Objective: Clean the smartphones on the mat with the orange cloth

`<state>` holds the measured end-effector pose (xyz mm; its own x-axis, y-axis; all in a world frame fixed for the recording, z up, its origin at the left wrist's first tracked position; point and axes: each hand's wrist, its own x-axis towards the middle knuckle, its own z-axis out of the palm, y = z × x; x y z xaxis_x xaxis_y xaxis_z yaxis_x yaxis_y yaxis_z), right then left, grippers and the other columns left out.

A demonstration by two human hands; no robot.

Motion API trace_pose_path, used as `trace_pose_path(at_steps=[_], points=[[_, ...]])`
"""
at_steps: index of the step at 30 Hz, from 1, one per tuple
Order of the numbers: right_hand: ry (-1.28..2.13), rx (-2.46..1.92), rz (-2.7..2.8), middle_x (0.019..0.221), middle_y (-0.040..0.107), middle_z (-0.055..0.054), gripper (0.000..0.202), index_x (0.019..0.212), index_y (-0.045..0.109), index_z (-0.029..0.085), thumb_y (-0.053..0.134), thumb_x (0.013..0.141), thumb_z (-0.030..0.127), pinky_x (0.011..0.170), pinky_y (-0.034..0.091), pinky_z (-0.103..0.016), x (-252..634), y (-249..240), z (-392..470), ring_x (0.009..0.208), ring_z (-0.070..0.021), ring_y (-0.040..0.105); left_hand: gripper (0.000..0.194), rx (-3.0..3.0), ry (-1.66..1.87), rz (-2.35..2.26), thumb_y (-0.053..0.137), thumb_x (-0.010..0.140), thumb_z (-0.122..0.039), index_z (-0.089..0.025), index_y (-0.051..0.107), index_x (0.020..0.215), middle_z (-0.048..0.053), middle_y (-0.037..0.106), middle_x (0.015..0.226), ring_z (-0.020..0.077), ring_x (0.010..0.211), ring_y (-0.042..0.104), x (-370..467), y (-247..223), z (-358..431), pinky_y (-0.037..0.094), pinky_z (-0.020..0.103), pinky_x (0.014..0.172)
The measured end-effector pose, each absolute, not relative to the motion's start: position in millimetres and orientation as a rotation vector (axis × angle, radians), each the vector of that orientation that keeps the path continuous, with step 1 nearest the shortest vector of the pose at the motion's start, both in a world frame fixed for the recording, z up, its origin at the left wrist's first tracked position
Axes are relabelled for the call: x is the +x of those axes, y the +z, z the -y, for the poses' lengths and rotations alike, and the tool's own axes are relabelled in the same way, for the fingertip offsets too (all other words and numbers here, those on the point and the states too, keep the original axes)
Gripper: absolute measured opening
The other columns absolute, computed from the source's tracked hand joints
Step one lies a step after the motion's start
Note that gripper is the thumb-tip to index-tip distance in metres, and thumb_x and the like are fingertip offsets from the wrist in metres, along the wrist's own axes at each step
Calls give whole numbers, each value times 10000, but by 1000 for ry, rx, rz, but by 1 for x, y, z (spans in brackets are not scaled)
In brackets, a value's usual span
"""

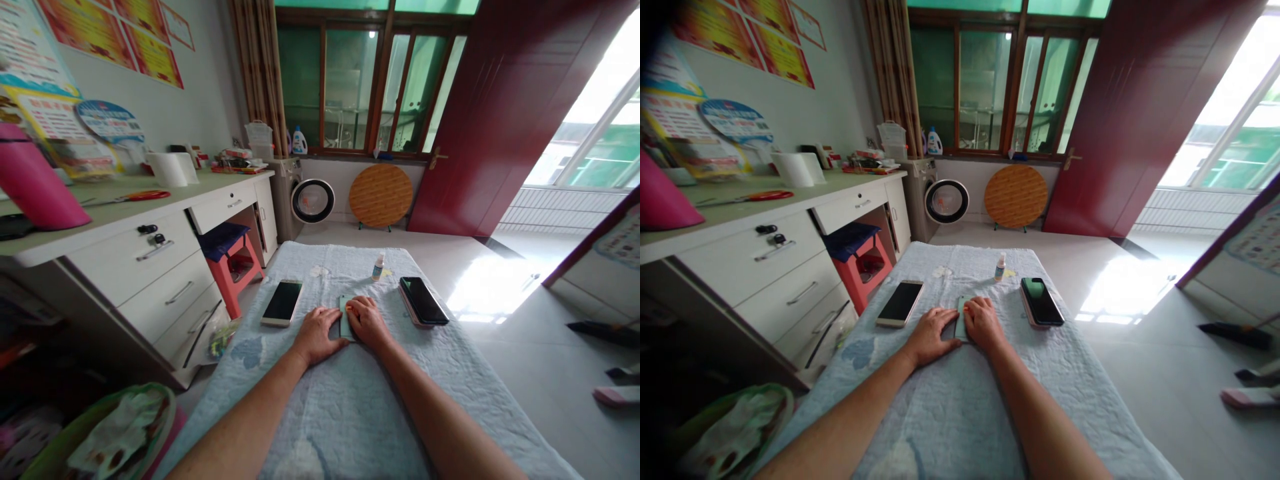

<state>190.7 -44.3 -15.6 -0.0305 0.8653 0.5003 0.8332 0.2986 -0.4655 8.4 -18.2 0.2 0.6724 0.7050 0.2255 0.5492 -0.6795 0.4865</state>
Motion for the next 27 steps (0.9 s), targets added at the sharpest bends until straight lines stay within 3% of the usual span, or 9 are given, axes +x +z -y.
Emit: trace_pose_path(at_steps=[13,21,27], points=[[76,-1516,1836,929,616,-59,176,901,660,193,492,855,170,848,409,-313,190,-11,46,889,-192,516,686,2491,586,-968,738,671,-464,-208,539,1277,50,582,1286,285,1176,466,7,-4,15,365,399,1032],[-42,-1616,1718,1127,561,-90,383,1187,562,183,541,805,192,924,394,-356,190,-16,46,1009,-231,479,652,2449,581,-942,754,655,-418,-214,572,1247,49,586,1285,277,1188,469,5,-8,11,359,392,1039],[-96,-1804,1663,905,568,-56,156,940,629,199,532,862,293,817,380,-318,190,-16,50,865,-205,478,662,2463,576,-937,752,667,-437,-219,565,1264,47,563,1324,271,1203,465,5,-5,13,352,387,1044]])
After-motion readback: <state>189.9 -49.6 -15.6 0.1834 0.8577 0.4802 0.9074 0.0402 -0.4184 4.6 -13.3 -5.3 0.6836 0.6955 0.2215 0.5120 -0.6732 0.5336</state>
